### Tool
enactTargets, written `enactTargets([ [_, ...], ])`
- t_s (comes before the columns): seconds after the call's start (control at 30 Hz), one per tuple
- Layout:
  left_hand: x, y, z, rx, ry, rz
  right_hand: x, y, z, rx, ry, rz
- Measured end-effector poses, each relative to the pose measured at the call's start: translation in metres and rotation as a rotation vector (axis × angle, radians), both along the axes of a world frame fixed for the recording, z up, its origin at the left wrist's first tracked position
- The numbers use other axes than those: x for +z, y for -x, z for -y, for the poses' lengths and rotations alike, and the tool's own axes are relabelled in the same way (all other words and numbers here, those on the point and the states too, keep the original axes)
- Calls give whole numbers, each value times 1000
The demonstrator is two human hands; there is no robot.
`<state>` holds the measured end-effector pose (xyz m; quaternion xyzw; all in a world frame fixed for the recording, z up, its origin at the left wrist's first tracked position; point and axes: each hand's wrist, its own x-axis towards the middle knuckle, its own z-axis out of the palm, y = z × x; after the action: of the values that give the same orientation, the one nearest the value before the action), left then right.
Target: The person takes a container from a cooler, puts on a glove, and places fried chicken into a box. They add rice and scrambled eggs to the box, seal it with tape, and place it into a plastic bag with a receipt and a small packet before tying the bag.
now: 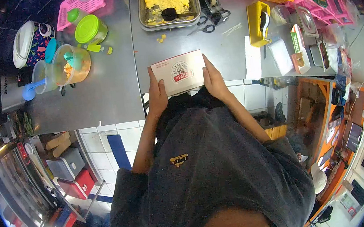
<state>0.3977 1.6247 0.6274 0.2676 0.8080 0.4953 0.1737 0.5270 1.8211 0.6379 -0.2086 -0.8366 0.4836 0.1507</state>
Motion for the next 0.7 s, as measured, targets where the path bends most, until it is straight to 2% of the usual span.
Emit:
enactTargets([
  [0.03,4,-1,-1,13,-66,46,-2,3,-2,-14,38,-70],
  [0.1,15,7,2,14,-11,99,-5,3,-5,-39,75,-142],
  [0.13,18,11,4,26,43,155,1,4,-7,-65,161,-78],
  [0.17,19,15,2,97,-94,183,12,6,-11,-90,246,-17],
  [0.2,22,20,5,93,-97,182,24,9,-17,-93,241,-20],
  [0.27,57,30,6,58,127,356,55,15,-27,-111,282,227],
  [0.3,40,35,10,120,93,337,59,18,-33,-139,274,251],
  [0.33,46,39,11,116,93,336,56,21,-40,-142,274,250],
  [0.4,63,46,8,75,50,591,50,27,-55,-52,355,361],
  [0.47,63,46,6,87,77,572,56,27,-54,-24,397,403],
  [0.53,67,44,3,100,102,554,58,22,-46,-26,467,321],
  [0.6,78,35,2,73,114,453,29,13,-47,18,442,273],
  [0.67,60,29,6,56,60,422,28,6,-40,36,335,309],
  [0.7,49,26,8,43,7,389,22,4,-35,15,277,200],
])
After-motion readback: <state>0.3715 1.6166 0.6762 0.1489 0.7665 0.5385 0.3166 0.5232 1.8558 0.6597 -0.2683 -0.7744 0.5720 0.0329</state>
